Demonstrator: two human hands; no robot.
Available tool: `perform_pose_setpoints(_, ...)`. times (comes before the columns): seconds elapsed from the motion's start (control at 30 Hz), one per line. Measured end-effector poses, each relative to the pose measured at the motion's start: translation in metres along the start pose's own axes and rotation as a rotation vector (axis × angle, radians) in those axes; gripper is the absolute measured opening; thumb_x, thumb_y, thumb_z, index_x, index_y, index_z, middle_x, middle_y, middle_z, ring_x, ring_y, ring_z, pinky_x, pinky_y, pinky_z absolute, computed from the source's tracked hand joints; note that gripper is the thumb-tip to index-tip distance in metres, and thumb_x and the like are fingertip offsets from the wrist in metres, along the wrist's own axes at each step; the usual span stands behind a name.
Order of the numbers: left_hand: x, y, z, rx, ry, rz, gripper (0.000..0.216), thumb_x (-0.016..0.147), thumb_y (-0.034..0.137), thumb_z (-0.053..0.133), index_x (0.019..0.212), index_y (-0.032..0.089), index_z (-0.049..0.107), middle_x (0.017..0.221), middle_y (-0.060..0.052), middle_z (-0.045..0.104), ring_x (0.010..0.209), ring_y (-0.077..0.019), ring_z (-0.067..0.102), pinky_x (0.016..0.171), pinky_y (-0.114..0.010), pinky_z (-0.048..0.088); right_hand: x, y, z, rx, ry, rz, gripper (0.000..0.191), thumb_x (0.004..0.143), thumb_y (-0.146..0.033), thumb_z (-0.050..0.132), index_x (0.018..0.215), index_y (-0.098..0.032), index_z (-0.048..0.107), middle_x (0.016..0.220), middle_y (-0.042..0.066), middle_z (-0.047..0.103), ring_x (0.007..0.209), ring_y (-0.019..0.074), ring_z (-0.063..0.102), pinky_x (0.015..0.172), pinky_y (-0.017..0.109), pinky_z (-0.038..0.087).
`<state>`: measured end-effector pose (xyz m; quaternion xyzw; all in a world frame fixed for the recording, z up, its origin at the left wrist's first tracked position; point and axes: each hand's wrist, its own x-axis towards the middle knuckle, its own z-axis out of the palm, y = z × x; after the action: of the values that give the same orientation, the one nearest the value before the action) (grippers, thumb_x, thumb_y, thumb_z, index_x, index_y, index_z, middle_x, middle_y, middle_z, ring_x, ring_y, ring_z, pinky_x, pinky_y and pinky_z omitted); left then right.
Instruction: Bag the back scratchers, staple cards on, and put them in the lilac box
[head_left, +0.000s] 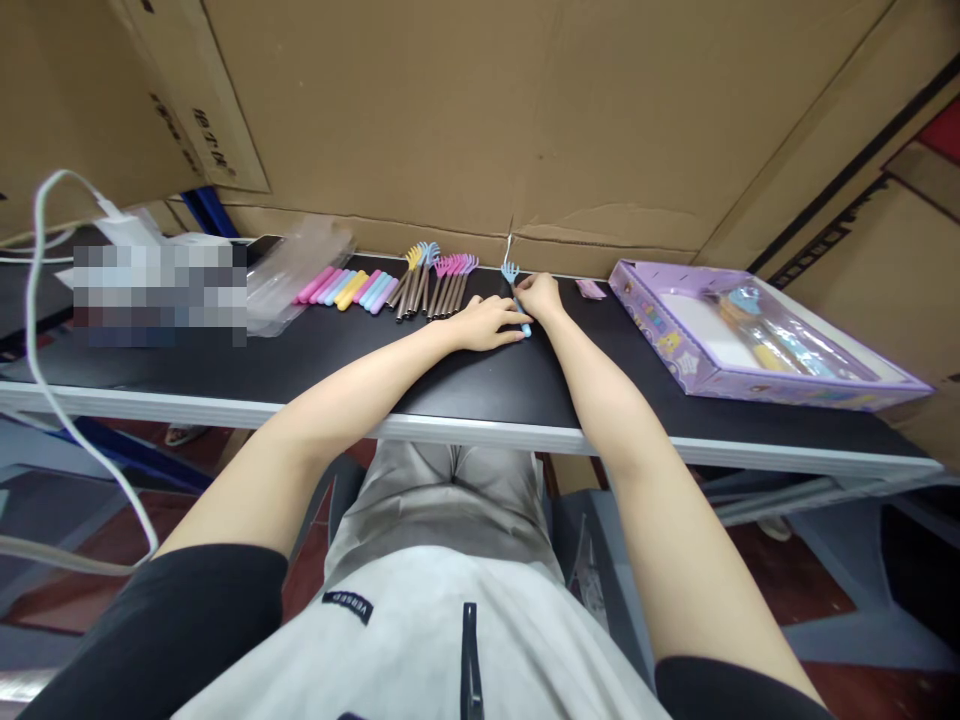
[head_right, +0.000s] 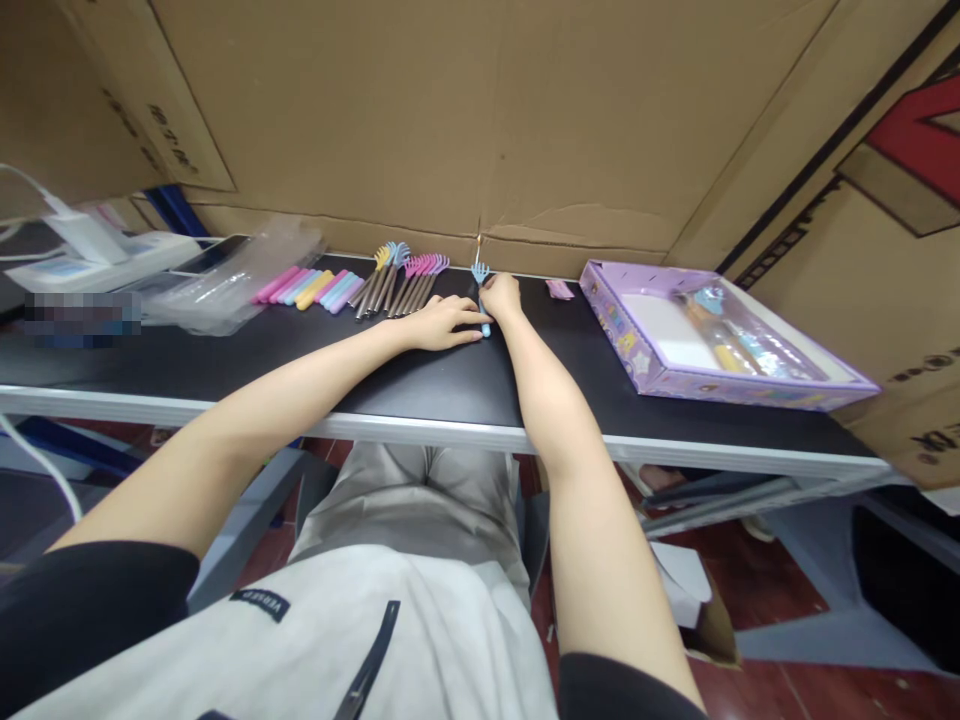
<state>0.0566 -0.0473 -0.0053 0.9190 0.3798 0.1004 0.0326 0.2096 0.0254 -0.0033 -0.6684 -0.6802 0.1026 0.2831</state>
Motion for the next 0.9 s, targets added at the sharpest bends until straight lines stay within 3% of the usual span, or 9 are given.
perform_pose_setpoints(0.4,-0.001,0.0,-0.001,0.023,0.004,-0.007,0.046,0.109,0.034,0.048,0.153,0.024,0.058,0.147,-0.018,0.059,0.137,-0.0355,0.055,0.11,-0.054,0.043,-0.005,-0.005,-0.006,-0.116,-0.063,-0.03,0.032,0.102,-0.013,0.05,0.118,-0.006,0.077,0.126,0.018,0.075,0.124,0.0259,0.069,0.108,0.03,0.051)
perform_pose_setpoints(0.53,0.0,-0.004,0.0,0.024,0.011,0.003,0.047,0.108,0.034,0.049,0.153,0.024,0.058,0.151,-0.018,0.058,0.138,-0.0352,0.055,0.11,-0.054,0.045,-0.007,-0.004,-0.009,-0.282,-0.099,-0.095,0.037,0.098,-0.009,0.048,0.123,-0.006,0.075,0.133,0.02,0.071,0.131,0.0294,0.065,0.111,0.033,0.049)
perform_pose_setpoints(0.63,0.001,-0.011,0.001,-0.002,0.031,0.059,0.045,0.107,0.033,0.051,0.149,0.024,0.062,0.151,-0.014,0.061,0.138,-0.0305,0.058,0.112,-0.046,0.046,-0.009,-0.002,-0.013,-0.406,-0.168,-0.138,0.042,0.095,-0.008,0.049,0.13,-0.005,0.072,0.139,0.022,0.067,0.133,0.0328,0.063,0.111,0.038,0.05)
perform_pose_setpoints(0.73,0.002,-0.02,0.0,-0.057,0.056,0.103,0.041,0.104,0.029,0.054,0.141,0.022,0.069,0.141,-0.011,0.07,0.13,-0.0255,0.067,0.109,-0.035,0.049,-0.01,0.0,-0.016,-0.474,-0.242,-0.16,0.043,0.097,-0.013,0.051,0.135,-0.008,0.07,0.145,0.022,0.063,0.135,0.034,0.061,0.111,0.041,0.051)
perform_pose_setpoints(0.9,0.002,-0.03,-0.004,-0.11,0.161,0.092,0.027,0.098,0.024,0.06,0.107,0.024,0.085,0.104,-0.005,0.083,0.101,-0.0258,0.078,0.091,-0.032,0.055,-0.007,0.006,-0.024,-0.458,-0.322,-0.235,0.043,0.101,-0.015,0.05,0.138,-0.016,0.071,0.146,0.014,0.065,0.137,0.0284,0.062,0.114,0.034,0.048)
